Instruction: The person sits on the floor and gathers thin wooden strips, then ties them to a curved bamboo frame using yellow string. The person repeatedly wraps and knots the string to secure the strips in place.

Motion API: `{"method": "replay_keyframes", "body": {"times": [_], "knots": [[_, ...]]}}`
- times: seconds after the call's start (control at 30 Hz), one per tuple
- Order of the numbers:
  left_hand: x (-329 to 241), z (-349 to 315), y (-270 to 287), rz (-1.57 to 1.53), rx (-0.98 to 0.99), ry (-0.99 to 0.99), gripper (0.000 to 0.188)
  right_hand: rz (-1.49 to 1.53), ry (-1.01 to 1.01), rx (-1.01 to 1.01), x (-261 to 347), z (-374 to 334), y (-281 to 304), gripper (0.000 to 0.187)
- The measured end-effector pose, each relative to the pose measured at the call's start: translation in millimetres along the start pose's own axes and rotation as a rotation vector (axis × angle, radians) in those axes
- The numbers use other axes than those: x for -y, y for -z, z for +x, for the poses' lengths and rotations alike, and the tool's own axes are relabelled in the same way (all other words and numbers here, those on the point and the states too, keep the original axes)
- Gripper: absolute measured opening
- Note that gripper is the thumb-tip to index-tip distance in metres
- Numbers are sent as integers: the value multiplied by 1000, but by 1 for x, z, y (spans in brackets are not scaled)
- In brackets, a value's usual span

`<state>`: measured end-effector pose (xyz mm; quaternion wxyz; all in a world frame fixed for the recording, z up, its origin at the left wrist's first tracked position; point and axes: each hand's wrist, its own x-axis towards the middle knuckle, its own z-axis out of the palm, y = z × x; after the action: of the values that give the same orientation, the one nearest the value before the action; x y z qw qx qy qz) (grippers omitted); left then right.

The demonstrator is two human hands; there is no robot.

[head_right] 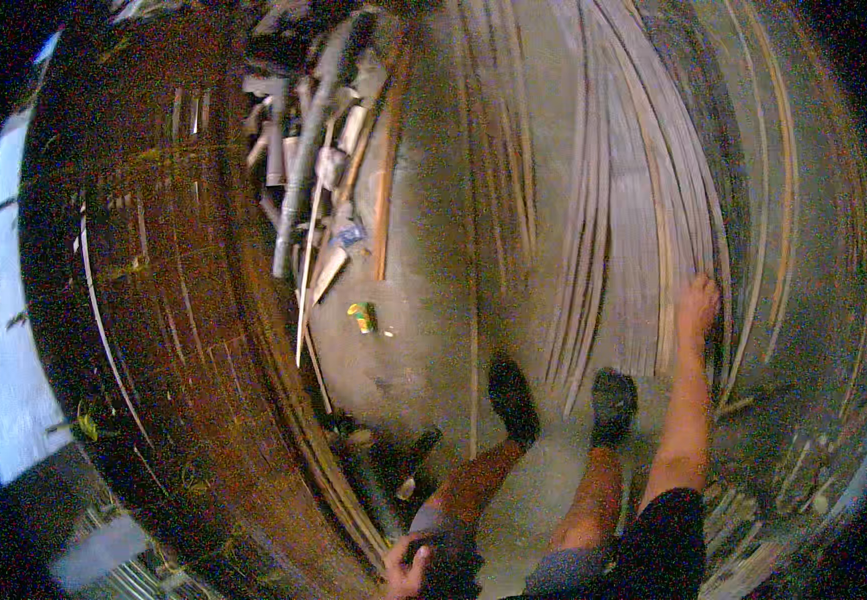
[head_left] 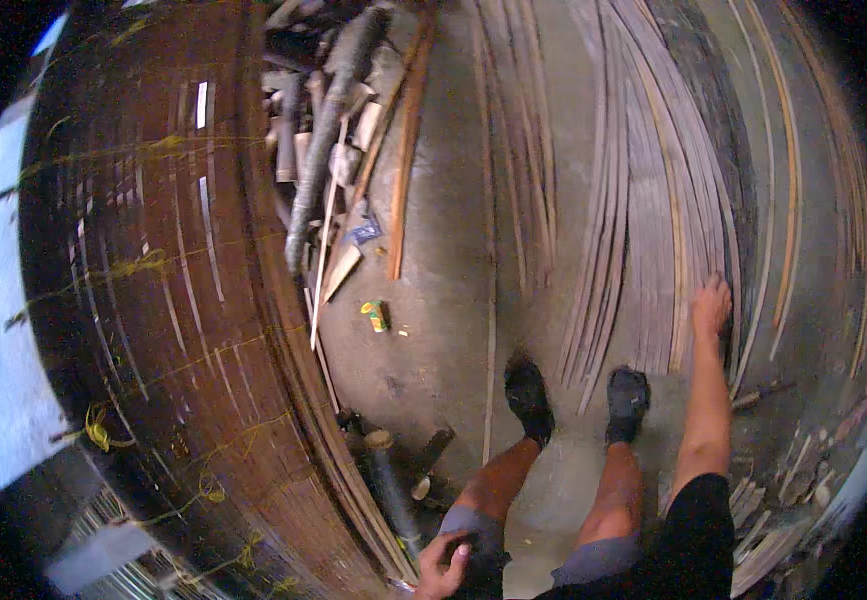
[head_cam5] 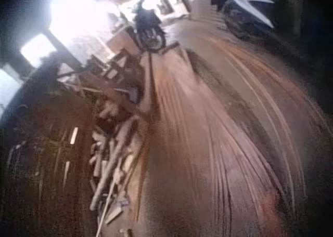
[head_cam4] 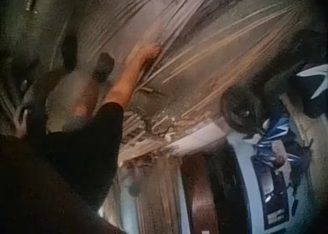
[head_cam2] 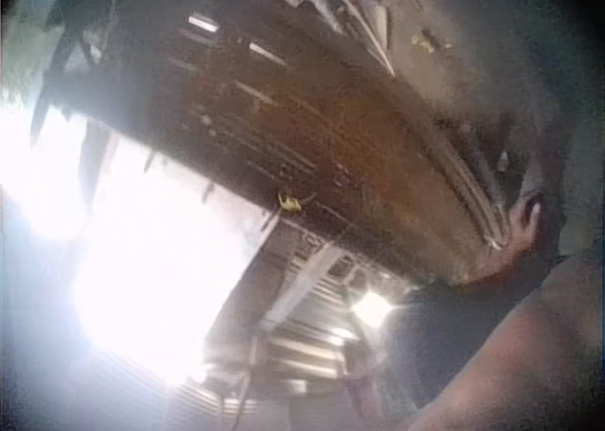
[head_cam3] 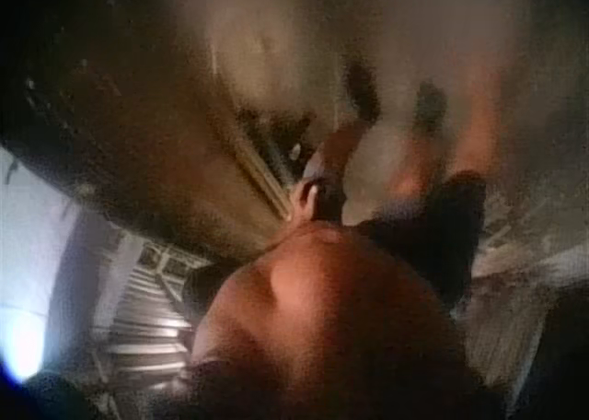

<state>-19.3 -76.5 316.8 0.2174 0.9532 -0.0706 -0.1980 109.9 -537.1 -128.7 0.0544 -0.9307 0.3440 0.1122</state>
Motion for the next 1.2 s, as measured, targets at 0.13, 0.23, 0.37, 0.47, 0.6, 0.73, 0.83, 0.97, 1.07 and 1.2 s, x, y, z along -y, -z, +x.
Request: {"method": "replay_keyframes", "body": {"times": [0.13, 0.23, 0.37, 0.47, 0.6, 0.73, 0.83, 0.97, 1.07, 1.2], "knots": [[-7, 21, 16, -451, 121, 492, 31, 350, -58, 120, -10, -15, 45, 42], [0, 15, 16, -460, 204, 561, 37, 697, 9, 142, 43, -69, 166, 47], [-55, 59, 65, -411, 227, 376, 48, 1063, 173, -91, 117, -171, 348, 26], [-109, 127, 123, -595, 8, 91, 43, 1198, 227, -41, 150, -242, 445, 20], [-188, 179, 237, -762, -204, -134, 41, 1222, 224, -102, 216, -332, 485, 28], [-213, 134, 347, -984, -240, 1, 40, 1333, 603, 106, 262, -422, 547, 29], [-177, 70, 404, -702, -501, 108, 31, 1197, 1034, 415, 290, -439, 567, 35], [-118, -77, 457, -481, -811, 319, 27, 1667, 969, 718, 379, -394, 659, 45], [-64, -184, 470, -225, -1004, 489, 31, 1761, 984, 835, 479, -359, 758, 73], [8, -311, 464, 47, -1128, 750, 38, 2025, 810, 1319, 558, -374, 856, 68]]}}
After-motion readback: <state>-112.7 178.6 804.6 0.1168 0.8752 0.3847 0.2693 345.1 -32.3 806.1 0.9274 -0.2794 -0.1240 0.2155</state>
